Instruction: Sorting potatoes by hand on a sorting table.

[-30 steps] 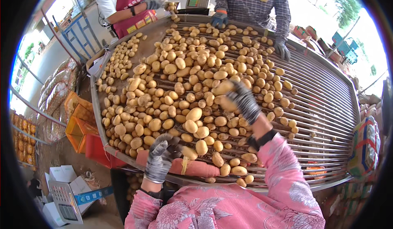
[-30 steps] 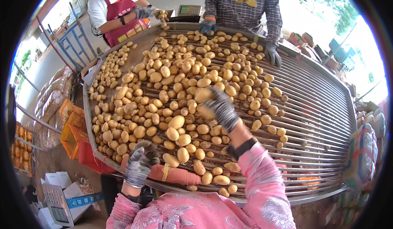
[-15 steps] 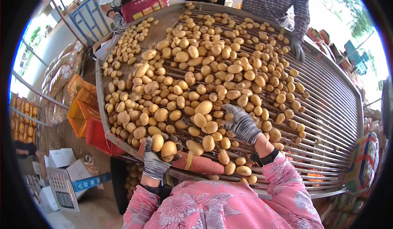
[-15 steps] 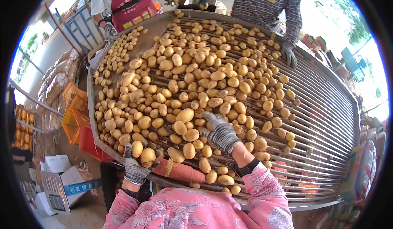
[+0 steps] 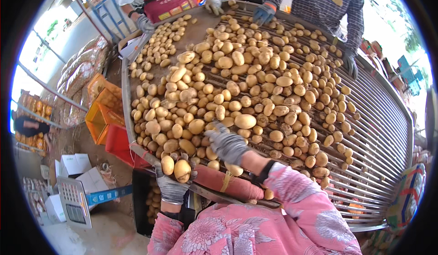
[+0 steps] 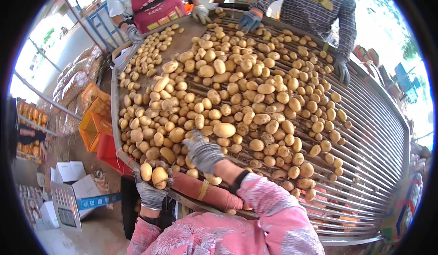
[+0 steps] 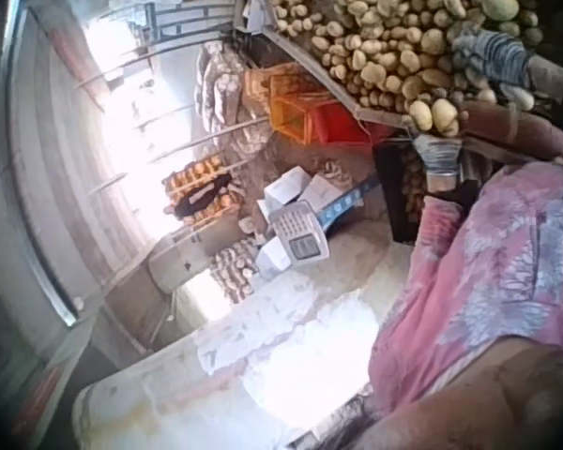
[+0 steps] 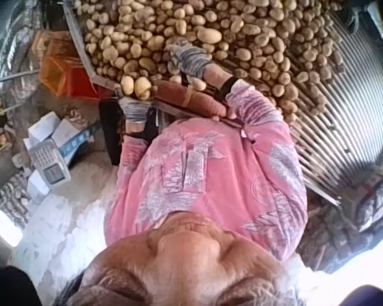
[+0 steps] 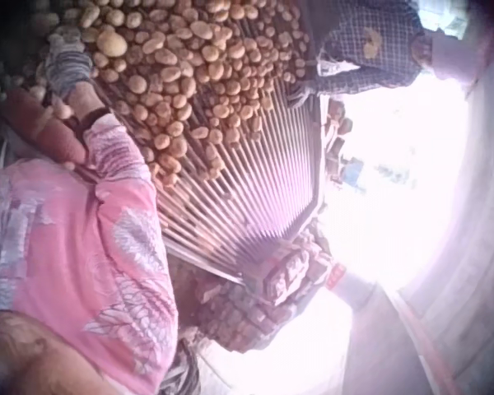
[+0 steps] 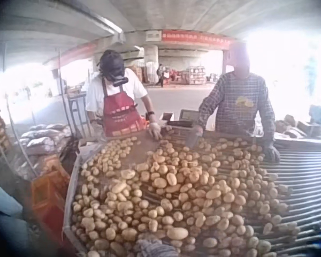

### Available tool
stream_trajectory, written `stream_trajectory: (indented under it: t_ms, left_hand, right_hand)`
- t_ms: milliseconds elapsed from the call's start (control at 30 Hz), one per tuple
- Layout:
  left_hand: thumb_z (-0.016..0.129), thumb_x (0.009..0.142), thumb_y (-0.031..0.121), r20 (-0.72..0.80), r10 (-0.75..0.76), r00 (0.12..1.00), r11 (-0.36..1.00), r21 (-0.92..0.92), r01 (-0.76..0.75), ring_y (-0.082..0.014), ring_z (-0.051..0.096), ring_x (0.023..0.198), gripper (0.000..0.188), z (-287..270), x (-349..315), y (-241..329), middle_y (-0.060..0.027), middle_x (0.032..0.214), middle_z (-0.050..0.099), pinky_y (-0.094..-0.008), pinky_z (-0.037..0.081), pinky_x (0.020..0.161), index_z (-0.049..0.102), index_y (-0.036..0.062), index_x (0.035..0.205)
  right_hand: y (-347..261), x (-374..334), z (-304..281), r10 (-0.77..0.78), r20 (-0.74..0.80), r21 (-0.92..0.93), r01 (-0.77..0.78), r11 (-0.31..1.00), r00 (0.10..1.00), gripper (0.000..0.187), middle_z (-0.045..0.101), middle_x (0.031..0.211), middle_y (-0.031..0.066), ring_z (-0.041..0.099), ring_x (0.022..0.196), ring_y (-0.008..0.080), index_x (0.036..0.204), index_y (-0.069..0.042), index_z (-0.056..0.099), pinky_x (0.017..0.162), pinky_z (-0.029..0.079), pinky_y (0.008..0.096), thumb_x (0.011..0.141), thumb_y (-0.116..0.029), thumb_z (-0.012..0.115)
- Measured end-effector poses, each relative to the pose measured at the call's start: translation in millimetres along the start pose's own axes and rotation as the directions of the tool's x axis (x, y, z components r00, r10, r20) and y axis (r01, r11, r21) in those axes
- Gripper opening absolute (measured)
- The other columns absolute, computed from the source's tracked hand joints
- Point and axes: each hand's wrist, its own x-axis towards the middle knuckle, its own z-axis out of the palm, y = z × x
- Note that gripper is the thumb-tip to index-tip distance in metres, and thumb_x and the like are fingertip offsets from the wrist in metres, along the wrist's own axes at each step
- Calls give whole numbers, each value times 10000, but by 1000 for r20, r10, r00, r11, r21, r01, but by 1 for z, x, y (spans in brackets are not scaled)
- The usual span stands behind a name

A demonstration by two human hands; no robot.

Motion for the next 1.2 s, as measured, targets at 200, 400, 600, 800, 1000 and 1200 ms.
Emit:
stream_trajectory:
  t_ms: [200, 400, 600, 800, 1000, 1200]
  left_hand:
    - [516, 872, 558, 65, -44, 997, 998, -31, 46, -385, 550, 1086, 538, 14, 2, 0, -160, 1142, 562, -576, 518, 828, 581, 79, 1108]
    - [405, 882, 630, 51, -121, 991, 991, -41, 124, -425, 525, 1154, 675, 38, -3, -15, -191, 1273, 537, -624, 476, 884, 529, 65, 1227]
    - [416, 878, 631, 132, -276, 952, 943, -155, 295, -391, 518, 1181, 739, 24, 3, -22, -186, 1330, 485, -617, 459, 924, 468, 25, 1297]
    - [707, 823, 248, 203, 37, 978, 971, 225, -84, -256, 583, 1096, 513, 65, -23, -18, -100, 1188, 552, -427, 544, 870, 429, 61, 1211]
    - [503, 865, 586, -60, -107, 992, 989, -107, 100, -306, 534, 1156, 636, 25, -18, -26, -117, 1264, 532, -536, 459, 958, 472, 138, 1317]
    - [474, 787, 719, 330, -102, 938, 882, -407, 239, -403, 561, 1081, 845, -11, -37, -13, -206, 1319, 493, -573, 504, 794, 470, 74, 1333]
  right_hand:
    - [35, -21, -34, 251, 277, 957, -291, 18, 928, 312, 619, 1147, 73, 588, 1043, 166, 1249, -30, 541, 924, 484, 288, 950, -119, 518]
    - [8, -40, -53, 73, 243, 898, -196, -394, 967, 465, 539, 1282, 97, 560, 1124, 199, 1372, -51, 423, 901, 518, 330, 995, -322, 459]
    - [-22, -37, -56, 90, 340, 867, -275, -415, 936, 565, 535, 1269, 133, 559, 1141, 246, 1380, -55, 395, 902, 535, 384, 934, -358, 561]
    - [-28, -32, -67, 190, 153, 921, -209, 328, 970, 705, 491, 1318, 130, 469, 1225, 216, 1442, 7, 296, 1044, 373, 322, 873, -210, 652]
    - [-76, -24, -76, -63, 295, 27, 58, 998, 953, 722, 656, 897, 196, 639, 927, 324, 1415, -84, 370, 872, 468, 385, 817, -308, 707]
    - [-74, -18, -54, -47, 329, 750, -230, 621, 943, 727, 679, 945, 152, 672, 898, 262, 1423, -102, 359, 799, 522, 370, 876, -516, 600]
